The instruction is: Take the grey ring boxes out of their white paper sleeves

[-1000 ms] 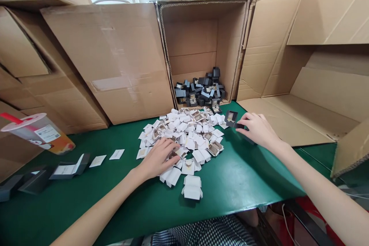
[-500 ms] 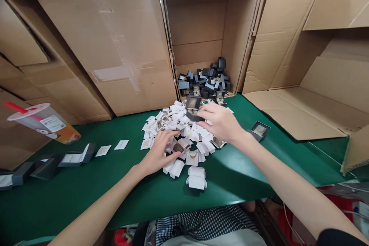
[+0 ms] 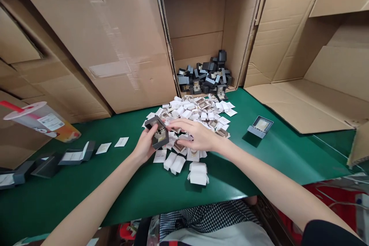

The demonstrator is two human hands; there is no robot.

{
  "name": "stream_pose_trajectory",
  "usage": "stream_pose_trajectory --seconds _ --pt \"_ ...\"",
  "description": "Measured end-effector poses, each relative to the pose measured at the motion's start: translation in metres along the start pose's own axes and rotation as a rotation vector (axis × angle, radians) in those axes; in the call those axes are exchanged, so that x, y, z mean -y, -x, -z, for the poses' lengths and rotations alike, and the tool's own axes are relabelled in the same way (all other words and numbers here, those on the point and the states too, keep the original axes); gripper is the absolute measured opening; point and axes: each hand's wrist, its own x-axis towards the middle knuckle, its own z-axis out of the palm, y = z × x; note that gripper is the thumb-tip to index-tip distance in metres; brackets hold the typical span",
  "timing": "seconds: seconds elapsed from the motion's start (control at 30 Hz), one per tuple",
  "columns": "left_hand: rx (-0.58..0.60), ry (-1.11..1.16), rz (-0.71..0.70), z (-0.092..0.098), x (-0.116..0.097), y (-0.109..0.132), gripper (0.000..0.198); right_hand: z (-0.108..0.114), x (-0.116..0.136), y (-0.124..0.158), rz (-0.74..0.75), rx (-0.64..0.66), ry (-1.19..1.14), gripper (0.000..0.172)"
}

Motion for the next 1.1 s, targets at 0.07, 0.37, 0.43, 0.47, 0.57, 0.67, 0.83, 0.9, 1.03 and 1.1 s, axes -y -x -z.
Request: stream_pose_trajectory --seconds 0.07,0.37,0.43,0.47,0.57,0.67,0.83,0.9,1.03,1.1 --pt "0.02 -0.008 0.005 0.002 -0.004 0.0 0.04 0.006 -0.006 0.005 -0.075 0.101 0.023 0.045" --pt "0.291 -0.126 0.101 0.004 -0.003 0.004 0.047 0.003 -0.024 0.009 -0.077 0.212 0.194 0.018" --pt "0.291 -0.178 0.086 0.005 0.001 0.002 0.043 -0.001 -0.024 0.008 -0.106 0.16 0.195 0.02" --pt "0.294 -0.195 0.079 0.006 0.002 0.001 0.042 -0.003 -0.024 0.007 -0.127 0.129 0.193 0.021" --pt "0.309 -0.22 0.075 0.007 0.005 -0.001 0.042 -0.006 -0.02 0.006 -0.241 0.03 0.139 0.023" --pt "0.305 -0.25 0.083 0.007 0.003 0.0 0.045 -0.004 -0.014 0.004 -0.419 -0.054 -0.058 0.024" --pt "0.282 -0.208 0.128 0.004 -0.002 0.003 0.048 0.0 -0.01 0.003 -0.642 -0.208 -0.532 0.024" --pt "0.248 -0.163 0.136 0.003 -0.004 0.003 0.047 -0.001 -0.01 0.002 -0.677 -0.25 -0.692 0.022" --pt "0.137 -0.086 0.126 0.004 -0.007 0.001 0.043 -0.004 -0.008 0.001 -0.711 -0.298 -0.857 0.019" --pt "0.085 -0.062 0.125 0.005 -0.01 0.0 0.039 -0.006 -0.006 0.001 -0.727 -0.331 -0.884 0.02"
